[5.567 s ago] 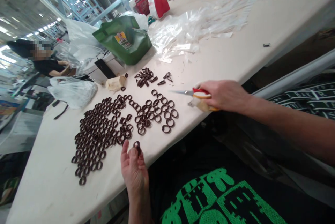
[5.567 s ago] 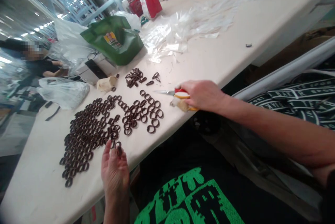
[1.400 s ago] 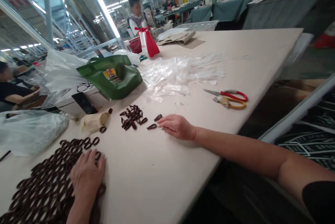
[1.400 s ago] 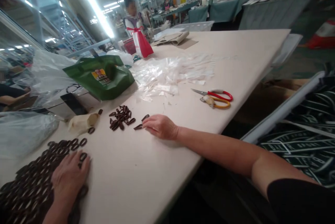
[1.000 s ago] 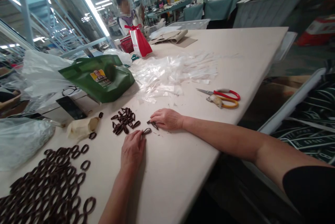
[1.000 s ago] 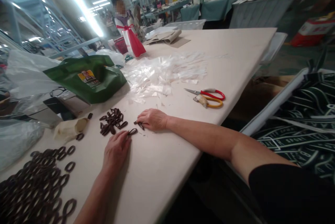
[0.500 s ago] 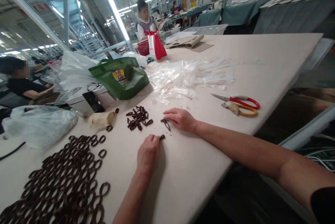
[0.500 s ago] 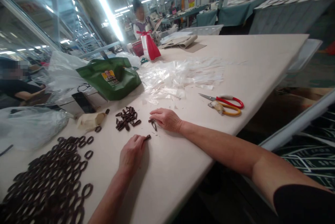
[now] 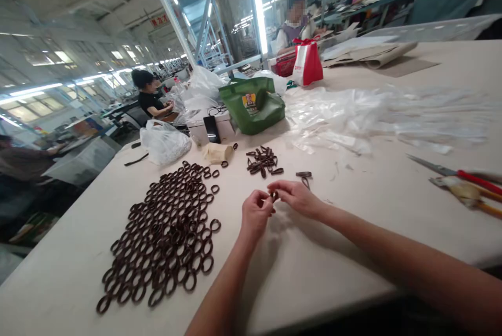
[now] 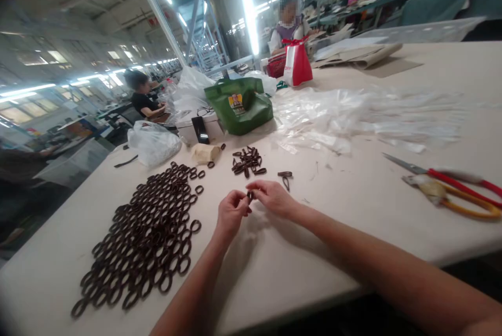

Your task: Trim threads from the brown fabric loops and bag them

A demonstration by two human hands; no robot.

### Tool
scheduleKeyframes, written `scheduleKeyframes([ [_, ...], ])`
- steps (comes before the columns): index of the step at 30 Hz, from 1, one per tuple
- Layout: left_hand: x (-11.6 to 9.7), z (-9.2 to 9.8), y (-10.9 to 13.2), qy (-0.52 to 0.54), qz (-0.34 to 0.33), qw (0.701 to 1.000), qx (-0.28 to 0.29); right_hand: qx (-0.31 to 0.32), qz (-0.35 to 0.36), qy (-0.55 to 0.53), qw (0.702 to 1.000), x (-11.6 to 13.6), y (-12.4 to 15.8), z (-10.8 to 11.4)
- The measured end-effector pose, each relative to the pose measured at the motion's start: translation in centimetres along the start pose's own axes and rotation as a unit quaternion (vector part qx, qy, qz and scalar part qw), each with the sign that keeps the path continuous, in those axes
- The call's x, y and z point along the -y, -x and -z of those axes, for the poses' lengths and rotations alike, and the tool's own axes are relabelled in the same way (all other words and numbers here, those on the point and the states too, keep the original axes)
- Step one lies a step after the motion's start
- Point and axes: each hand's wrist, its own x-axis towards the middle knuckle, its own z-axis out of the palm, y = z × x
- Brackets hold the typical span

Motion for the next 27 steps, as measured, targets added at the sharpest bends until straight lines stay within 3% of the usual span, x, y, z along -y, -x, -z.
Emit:
scheduleKeyframes([
  [3,0.6,1.2,1.9,0.072,0.019,0.996,-0.048,0.079,-0.084,-0.17,0.979,0.1,0.8,-2.9],
  [6,0.7,1.4,2.4,0.101,0.022,0.991,-0.081,0.068,-0.113,-0.241,0.962,0.4,1.5,-3.9],
  [9,0.7,1.0,1.9,0.105,0.013,0.99,-0.097,0.05,-0.098,-0.263,0.958,0.9,1.6,-3.4],
  [13,0.6,0.7,1.4,0.098,-0.002,0.991,-0.093,0.019,-0.078,-0.212,0.974,1.0,1.2,-2.6],
  [19,0.6,0.6,1.5,0.097,-0.012,0.993,-0.067,0.007,-0.005,-0.018,1.0,0.4,0.8,-2.3],
  [27,0.8,1.1,1.5,0.17,-0.008,0.985,0.009,0.088,0.001,0.058,0.994,0.9,0.9,-1.1],
])
